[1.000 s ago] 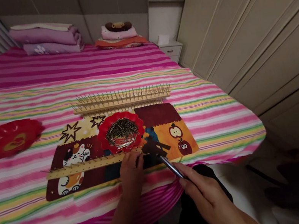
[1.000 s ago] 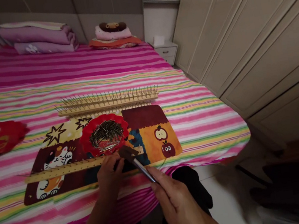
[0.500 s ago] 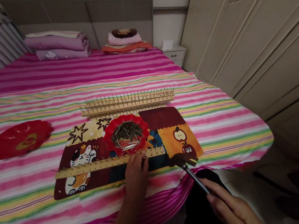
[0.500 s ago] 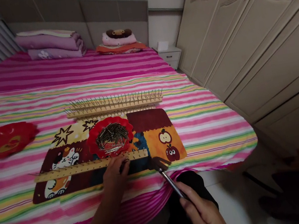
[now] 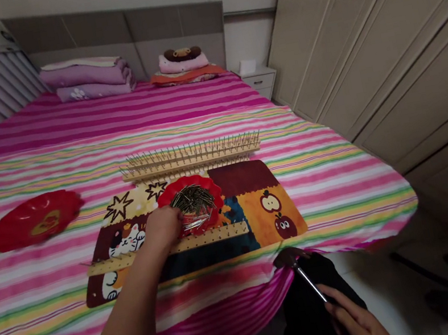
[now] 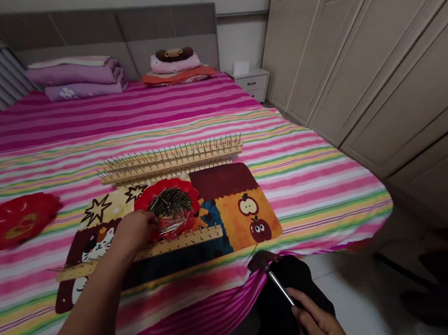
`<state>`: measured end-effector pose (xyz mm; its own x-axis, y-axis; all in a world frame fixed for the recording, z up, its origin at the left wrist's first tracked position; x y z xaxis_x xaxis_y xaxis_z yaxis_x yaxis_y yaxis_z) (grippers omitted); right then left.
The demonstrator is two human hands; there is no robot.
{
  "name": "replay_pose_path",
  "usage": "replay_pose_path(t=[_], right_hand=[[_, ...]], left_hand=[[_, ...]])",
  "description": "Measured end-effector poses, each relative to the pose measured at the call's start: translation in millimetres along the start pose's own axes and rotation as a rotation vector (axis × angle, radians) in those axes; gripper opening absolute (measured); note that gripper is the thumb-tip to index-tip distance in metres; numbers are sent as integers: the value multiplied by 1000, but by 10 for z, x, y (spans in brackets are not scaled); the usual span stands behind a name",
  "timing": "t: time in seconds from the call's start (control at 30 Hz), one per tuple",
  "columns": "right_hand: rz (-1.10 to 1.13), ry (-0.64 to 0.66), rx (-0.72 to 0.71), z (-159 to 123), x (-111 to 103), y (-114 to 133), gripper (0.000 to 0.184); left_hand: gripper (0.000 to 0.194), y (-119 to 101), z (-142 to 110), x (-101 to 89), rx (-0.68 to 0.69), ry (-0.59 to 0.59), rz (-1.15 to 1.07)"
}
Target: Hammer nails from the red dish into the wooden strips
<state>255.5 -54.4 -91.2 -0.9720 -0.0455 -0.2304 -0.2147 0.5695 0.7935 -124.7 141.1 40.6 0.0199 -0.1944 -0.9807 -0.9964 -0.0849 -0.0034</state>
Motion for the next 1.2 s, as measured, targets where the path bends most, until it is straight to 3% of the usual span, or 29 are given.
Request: replay_pose_path(t=[0.13, 0.33, 0.43, 0.53, 0.63, 0.73, 0.97, 1.2], right_hand=[[2, 22, 25, -3, 28, -21, 73], [5, 41, 18, 25, 45, -23, 74], [17, 19, -13, 34, 26, -24, 72], [-20, 19, -12, 48, 12, -51, 69], [-65, 50, -2, 58, 23, -63, 67], [-84, 46, -9, 46, 16, -26, 65], [-119, 31, 13, 7, 31, 47, 69], [-112, 15, 4, 9, 21, 50, 65]], left_hand=[[26, -89, 51, 57, 12, 91, 89], [23, -125, 11, -29, 85, 60, 84], [18, 79, -96, -223, 1, -125, -155], [20, 275, -353, -307, -76, -282, -709], [35, 184, -603, -139, -78, -235, -1215], [31, 33, -772, 120, -165, -194, -1408], [28, -89, -812, 633, -341, -271, -1428], [23, -160, -796, 681, -335, -323, -1349]])
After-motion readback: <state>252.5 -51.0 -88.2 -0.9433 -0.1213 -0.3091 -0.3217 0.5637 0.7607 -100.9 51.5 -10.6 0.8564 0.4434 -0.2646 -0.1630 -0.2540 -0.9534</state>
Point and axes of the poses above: each hand's wrist, its own z-axis towards the middle knuckle, its own x-axis out of the palm, y = z × x, the point moved 10 cm from there along z, towards the middle knuckle, and after that the axes turned 1 degree about -z, right-handed, at the moved point
